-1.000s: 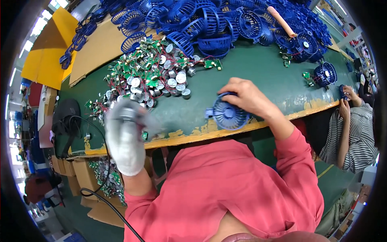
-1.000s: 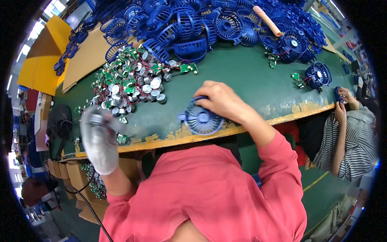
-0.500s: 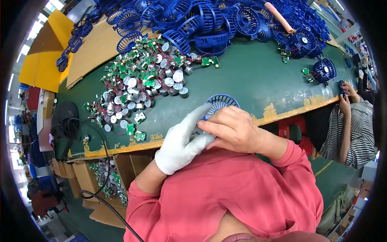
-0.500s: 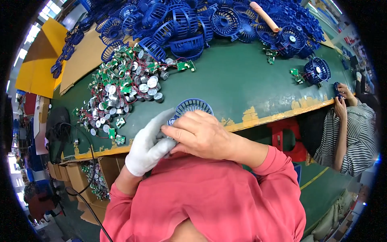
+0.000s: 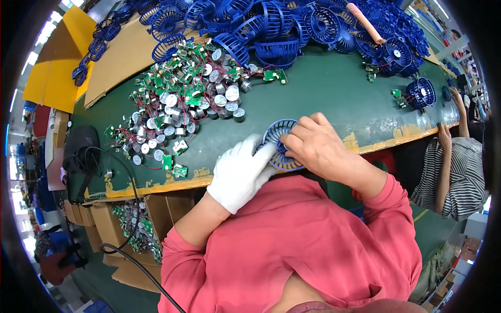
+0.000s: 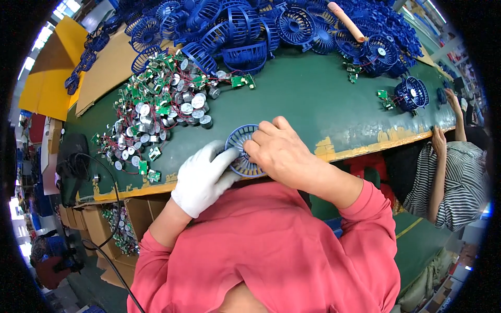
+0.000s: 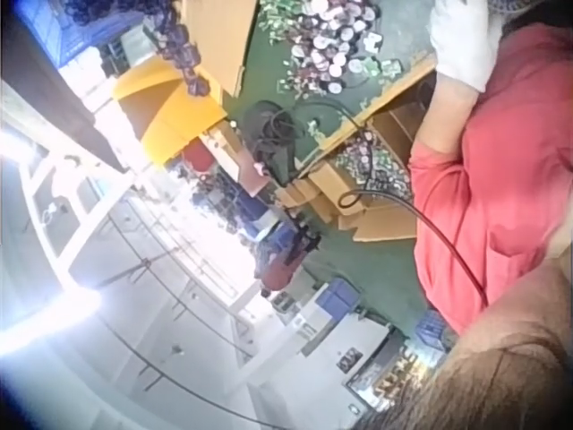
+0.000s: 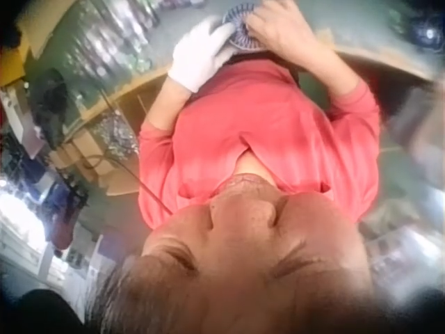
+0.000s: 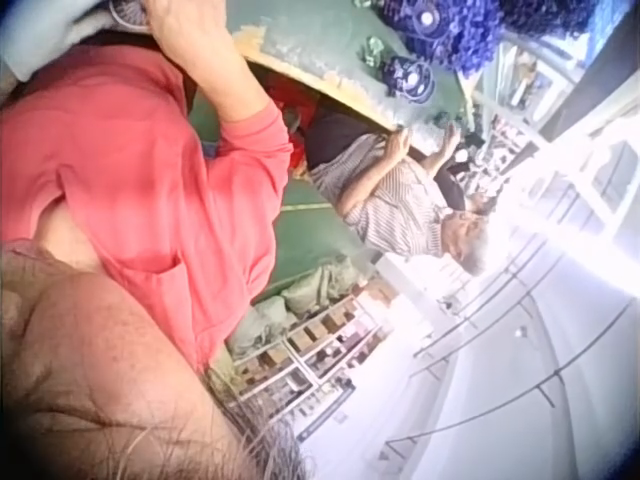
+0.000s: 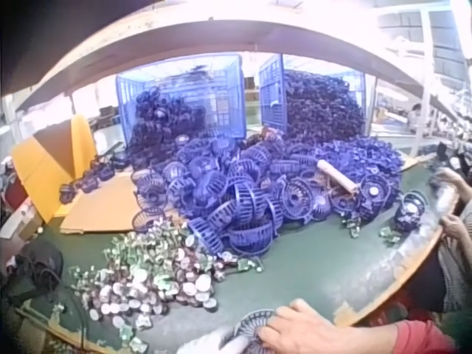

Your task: The person assembles small electric fans by picking up fan casings and motor units with circuit boards, pressing the motors into the center of the casings by hand, and setting the assembled parts aside.

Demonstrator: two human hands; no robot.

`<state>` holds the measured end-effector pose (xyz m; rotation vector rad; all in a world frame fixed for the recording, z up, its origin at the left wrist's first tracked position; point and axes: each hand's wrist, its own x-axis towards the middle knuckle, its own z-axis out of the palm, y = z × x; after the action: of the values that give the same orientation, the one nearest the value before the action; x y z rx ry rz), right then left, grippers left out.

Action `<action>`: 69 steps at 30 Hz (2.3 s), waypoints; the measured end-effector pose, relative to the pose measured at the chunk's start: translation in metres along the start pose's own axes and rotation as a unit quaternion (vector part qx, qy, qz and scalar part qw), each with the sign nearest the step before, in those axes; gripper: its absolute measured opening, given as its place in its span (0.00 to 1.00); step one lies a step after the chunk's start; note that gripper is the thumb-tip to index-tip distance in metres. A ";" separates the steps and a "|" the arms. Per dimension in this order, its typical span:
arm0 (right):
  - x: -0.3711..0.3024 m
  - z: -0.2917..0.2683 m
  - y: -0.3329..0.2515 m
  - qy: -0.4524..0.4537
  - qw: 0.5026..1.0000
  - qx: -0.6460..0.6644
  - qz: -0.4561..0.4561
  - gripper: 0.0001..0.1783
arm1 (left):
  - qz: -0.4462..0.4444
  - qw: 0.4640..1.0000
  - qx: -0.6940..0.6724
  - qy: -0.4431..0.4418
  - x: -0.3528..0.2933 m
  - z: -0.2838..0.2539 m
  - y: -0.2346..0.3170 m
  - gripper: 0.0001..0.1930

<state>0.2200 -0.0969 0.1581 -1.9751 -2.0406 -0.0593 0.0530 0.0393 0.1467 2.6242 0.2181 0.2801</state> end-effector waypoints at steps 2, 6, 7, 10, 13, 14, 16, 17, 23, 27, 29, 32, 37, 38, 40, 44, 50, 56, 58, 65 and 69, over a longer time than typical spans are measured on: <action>0.002 0.000 0.000 -0.019 1.000 0.004 -0.006 0.15 | 0.031 0.999 0.013 0.013 -0.001 0.001 -0.005 0.17; 0.007 0.002 -0.001 -0.034 0.999 0.011 -0.025 0.12 | 0.052 0.997 0.038 0.041 -0.001 0.001 -0.008 0.13; 0.007 0.002 -0.001 -0.034 0.999 0.007 -0.033 0.12 | 0.053 0.997 0.039 0.039 -0.001 0.002 -0.009 0.13; 0.009 0.005 -0.001 -0.033 0.997 -0.034 -0.059 0.11 | 0.061 0.997 0.040 0.029 -0.001 0.002 -0.011 0.14; 0.015 0.003 -0.002 -0.070 0.996 -0.029 -0.044 0.11 | 0.069 0.997 0.033 0.018 -0.004 0.002 -0.011 0.15; 0.016 0.003 -0.001 -0.068 0.996 -0.031 -0.045 0.11 | 0.068 0.997 0.025 0.020 -0.002 0.002 -0.011 0.15; 0.017 0.002 0.000 -0.054 0.998 0.010 -0.042 0.12 | 0.056 0.998 0.011 0.035 -0.004 0.001 -0.009 0.15; 0.014 0.004 0.000 -0.054 0.997 0.008 -0.046 0.12 | 0.042 0.998 -0.006 0.048 -0.006 0.001 -0.008 0.16; 0.012 -0.002 0.003 -0.029 0.999 0.010 -0.011 0.18 | 0.005 0.977 -0.036 0.209 -0.021 -0.028 -0.029 0.13; 0.028 -0.019 0.028 0.050 0.999 0.013 -0.002 0.20 | -0.087 0.949 0.024 0.303 -0.033 -0.039 -0.063 0.11; 0.043 -0.021 0.054 0.142 0.988 0.042 0.040 0.20 | -0.153 0.942 0.065 0.293 -0.031 -0.043 -0.071 0.10; 0.070 -0.028 0.087 0.186 0.970 0.050 0.150 0.21 | -0.186 0.938 0.104 0.274 -0.025 -0.038 -0.082 0.11; 0.094 -0.007 0.124 0.173 0.964 -0.047 0.198 0.20 | -0.177 0.933 0.090 0.301 -0.009 -0.034 -0.088 0.10; 0.097 -0.008 0.126 0.135 0.972 0.030 0.190 0.17 | -0.187 0.932 0.087 0.297 -0.008 -0.037 -0.087 0.11; 0.095 -0.011 0.121 0.110 0.975 0.046 0.186 0.17 | -0.199 0.925 0.089 0.311 -0.006 -0.036 -0.085 0.11; 0.069 -0.017 0.110 0.080 0.953 0.183 0.228 0.17 | -0.212 0.920 0.097 0.315 -0.009 -0.031 -0.090 0.10; -0.002 -0.013 0.118 0.167 0.813 0.491 0.264 0.18 | -0.170 0.937 0.040 0.302 -0.007 -0.034 -0.096 0.07; -0.039 -0.016 0.077 0.055 0.932 0.297 0.203 0.11 | -0.197 0.804 -0.415 0.377 -0.012 -0.060 -0.078 0.04; -0.048 -0.011 0.071 0.061 0.929 0.287 0.226 0.10 | -0.161 0.771 -0.394 0.474 -0.016 -0.073 -0.068 0.04; -0.056 -0.012 0.041 0.109 0.928 0.300 0.194 0.11 | -0.068 0.816 -0.303 0.488 -0.035 -0.074 -0.055 0.08; -0.036 -0.016 0.017 0.128 0.955 0.256 0.079 0.16 | 0.053 0.849 -0.252 0.461 -0.035 -0.068 -0.049 0.12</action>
<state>0.2402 -0.1343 0.1618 -1.6904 -1.5356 0.2158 -0.0017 0.1051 0.1761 1.7939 0.2616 1.4187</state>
